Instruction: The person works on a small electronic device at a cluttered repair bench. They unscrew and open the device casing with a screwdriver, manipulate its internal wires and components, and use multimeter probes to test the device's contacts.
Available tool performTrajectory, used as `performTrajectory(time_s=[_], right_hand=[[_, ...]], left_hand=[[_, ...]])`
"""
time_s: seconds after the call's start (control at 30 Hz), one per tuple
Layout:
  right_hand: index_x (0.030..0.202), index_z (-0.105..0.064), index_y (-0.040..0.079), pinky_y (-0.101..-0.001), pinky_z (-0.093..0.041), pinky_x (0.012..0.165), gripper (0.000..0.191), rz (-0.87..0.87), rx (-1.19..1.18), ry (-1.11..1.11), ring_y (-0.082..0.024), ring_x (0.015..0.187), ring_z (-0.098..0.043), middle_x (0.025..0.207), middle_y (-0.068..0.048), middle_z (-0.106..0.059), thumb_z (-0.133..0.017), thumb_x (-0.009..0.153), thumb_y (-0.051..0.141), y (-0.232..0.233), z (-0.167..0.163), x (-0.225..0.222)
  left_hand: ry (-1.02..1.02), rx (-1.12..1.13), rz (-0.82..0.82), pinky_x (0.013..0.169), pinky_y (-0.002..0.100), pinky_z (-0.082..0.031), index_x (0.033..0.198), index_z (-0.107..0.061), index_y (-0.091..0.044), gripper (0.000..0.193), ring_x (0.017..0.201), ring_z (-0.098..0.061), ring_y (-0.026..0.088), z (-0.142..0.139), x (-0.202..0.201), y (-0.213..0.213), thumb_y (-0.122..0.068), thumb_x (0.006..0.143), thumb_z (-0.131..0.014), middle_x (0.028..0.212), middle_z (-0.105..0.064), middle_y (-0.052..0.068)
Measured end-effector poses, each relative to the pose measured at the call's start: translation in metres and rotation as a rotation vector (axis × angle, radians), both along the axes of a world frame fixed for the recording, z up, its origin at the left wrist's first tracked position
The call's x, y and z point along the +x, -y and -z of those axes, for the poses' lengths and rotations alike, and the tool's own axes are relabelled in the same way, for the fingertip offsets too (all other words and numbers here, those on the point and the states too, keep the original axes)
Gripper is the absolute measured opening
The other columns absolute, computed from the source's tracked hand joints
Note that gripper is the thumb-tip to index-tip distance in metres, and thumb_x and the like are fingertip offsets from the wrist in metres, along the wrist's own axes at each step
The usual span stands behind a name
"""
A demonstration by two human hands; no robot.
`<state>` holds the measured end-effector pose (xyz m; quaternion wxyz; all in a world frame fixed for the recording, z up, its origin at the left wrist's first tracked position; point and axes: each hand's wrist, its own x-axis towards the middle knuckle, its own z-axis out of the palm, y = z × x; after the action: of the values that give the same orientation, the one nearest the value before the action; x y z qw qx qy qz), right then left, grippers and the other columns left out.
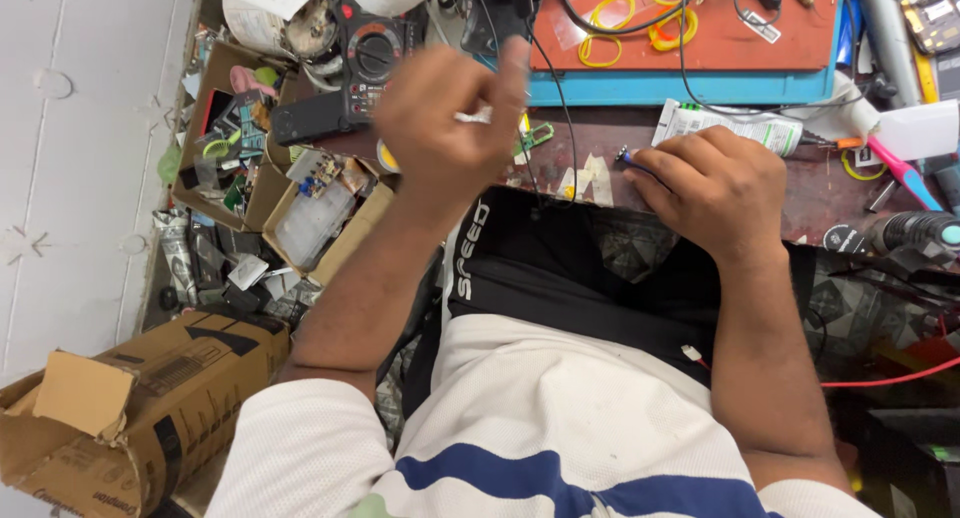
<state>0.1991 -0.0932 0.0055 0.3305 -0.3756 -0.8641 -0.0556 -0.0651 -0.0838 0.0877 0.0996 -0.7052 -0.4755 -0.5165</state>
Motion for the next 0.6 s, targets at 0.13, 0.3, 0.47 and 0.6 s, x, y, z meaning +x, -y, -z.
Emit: performTrajectory(time_s=[0.13, 0.3, 0.47, 0.6], right_hand=[[0.099, -0.076, 0.018, -0.0327, -0.051, 0.069, 0.015, 0.015, 0.006, -0.007, -0.016, 0.084, -0.066, 0.092, 0.004, -0.07, -0.088, 0.092, 0.024, 0.0, 0.0, -0.001], [0.101, -0.077, 0.018, -0.0325, -0.052, 0.07, 0.015, 0.014, 0.005, -0.025, -0.017, 0.085, -0.066, 0.093, 0.004, -0.071, -0.089, 0.093, 0.024, -0.001, 0.002, -0.001], [0.099, -0.078, 0.016, -0.0316, -0.052, 0.069, 0.014, 0.014, -0.003, -0.071, -0.017, 0.084, -0.068, 0.092, 0.003, -0.072, -0.09, 0.097, 0.022, -0.003, 0.009, 0.003], [0.097, -0.078, 0.014, -0.0299, -0.052, 0.068, 0.012, 0.014, -0.029, -0.115, -0.017, 0.081, -0.069, 0.091, 0.001, -0.073, -0.089, 0.099, 0.017, -0.006, 0.017, 0.007]], left_hand=[[0.085, -0.164, -0.046, 0.051, 0.03, -0.038, 0.077, -0.061, -0.01, 0.028, 0.056, -0.05, 0.012, 0.044, 0.006, -0.003, -0.018, 0.094, -0.081, 0.069, -0.054, 0.0], [0.905, -0.393, 0.131, 0.053, 0.028, -0.041, 0.112, -0.052, -0.004, 0.037, 0.063, -0.049, 0.007, 0.068, -0.015, -0.035, -0.022, 0.099, -0.082, 0.077, -0.052, -0.002], [0.936, -0.59, 0.144, 0.032, 0.025, -0.034, 0.126, -0.051, -0.008, 0.045, 0.038, -0.053, 0.008, 0.067, -0.025, -0.061, -0.026, 0.092, -0.074, 0.064, -0.061, 0.002], [0.933, -0.661, 0.12, 0.036, 0.026, -0.036, 0.096, -0.057, 0.005, 0.035, 0.041, -0.057, 0.01, 0.067, -0.03, -0.081, -0.026, 0.099, -0.073, 0.068, -0.068, 0.005]])
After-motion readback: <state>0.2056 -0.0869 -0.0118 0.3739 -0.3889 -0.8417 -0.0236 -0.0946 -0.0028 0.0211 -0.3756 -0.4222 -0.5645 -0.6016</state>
